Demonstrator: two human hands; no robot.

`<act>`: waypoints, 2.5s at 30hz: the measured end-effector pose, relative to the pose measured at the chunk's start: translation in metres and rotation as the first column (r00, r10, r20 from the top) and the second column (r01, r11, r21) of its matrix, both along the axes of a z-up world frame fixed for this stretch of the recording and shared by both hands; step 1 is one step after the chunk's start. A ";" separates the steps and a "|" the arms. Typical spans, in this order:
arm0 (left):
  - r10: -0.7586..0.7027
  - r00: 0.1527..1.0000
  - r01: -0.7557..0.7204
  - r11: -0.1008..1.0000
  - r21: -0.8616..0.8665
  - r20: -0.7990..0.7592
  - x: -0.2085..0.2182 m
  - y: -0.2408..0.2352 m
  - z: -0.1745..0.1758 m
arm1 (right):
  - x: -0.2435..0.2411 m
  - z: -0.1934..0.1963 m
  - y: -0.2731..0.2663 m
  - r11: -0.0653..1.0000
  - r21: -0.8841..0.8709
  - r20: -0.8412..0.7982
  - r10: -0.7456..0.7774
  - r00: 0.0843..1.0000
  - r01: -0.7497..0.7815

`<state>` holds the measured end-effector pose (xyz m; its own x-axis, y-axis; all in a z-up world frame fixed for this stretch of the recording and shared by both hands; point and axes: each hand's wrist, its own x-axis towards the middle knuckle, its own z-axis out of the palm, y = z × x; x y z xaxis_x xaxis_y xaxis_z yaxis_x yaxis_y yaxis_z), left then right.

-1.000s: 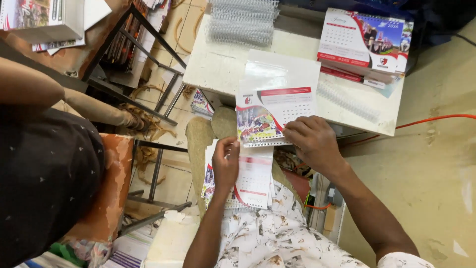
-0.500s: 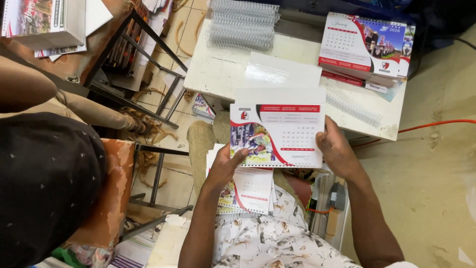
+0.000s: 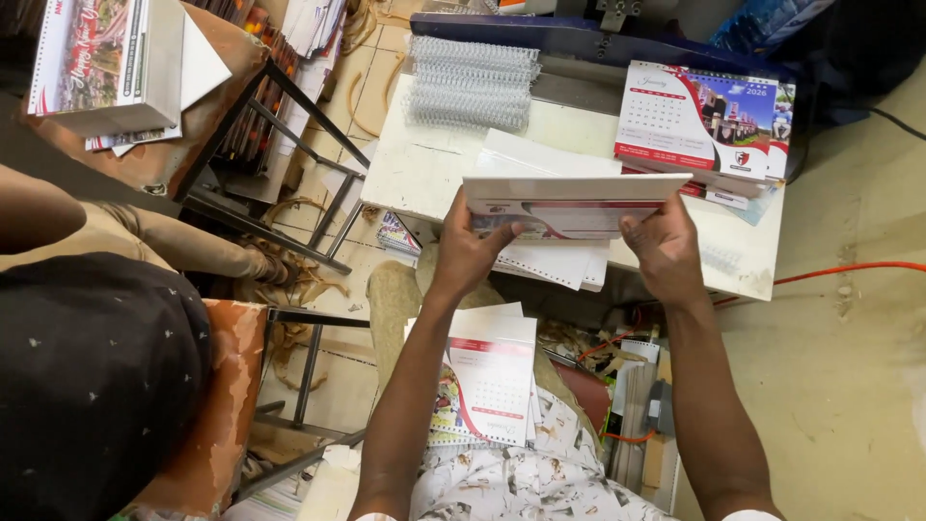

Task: Assembling and aligning calendar pages for binding in a print shop environment.

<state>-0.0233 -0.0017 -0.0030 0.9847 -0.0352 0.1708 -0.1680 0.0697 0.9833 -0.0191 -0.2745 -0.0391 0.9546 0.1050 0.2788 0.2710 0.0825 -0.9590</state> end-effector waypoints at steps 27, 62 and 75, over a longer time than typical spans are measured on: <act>0.004 0.990 -0.036 0.975 -0.220 -0.144 -0.021 -0.010 0.031 | -0.024 0.105 0.036 0.987 -0.147 -0.010 -0.068 0.998 0.066; -0.048 0.816 -0.213 0.901 -0.378 -0.575 -0.087 0.023 -0.080 | 0.039 -0.034 -0.136 0.045 -0.997 0.054 -0.166 0.985 0.062; -0.069 0.801 -0.192 0.911 -0.365 -0.594 -0.087 0.025 -0.071 | 0.041 -0.021 -0.129 -0.006 -0.993 0.119 -0.150 0.982 0.119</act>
<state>-0.1105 0.0229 -0.0742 0.8926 -0.0310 -0.4499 0.4093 0.4743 0.7794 0.0222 -0.4035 -0.0597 0.9912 0.1321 0.0124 0.1326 -0.9893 -0.0613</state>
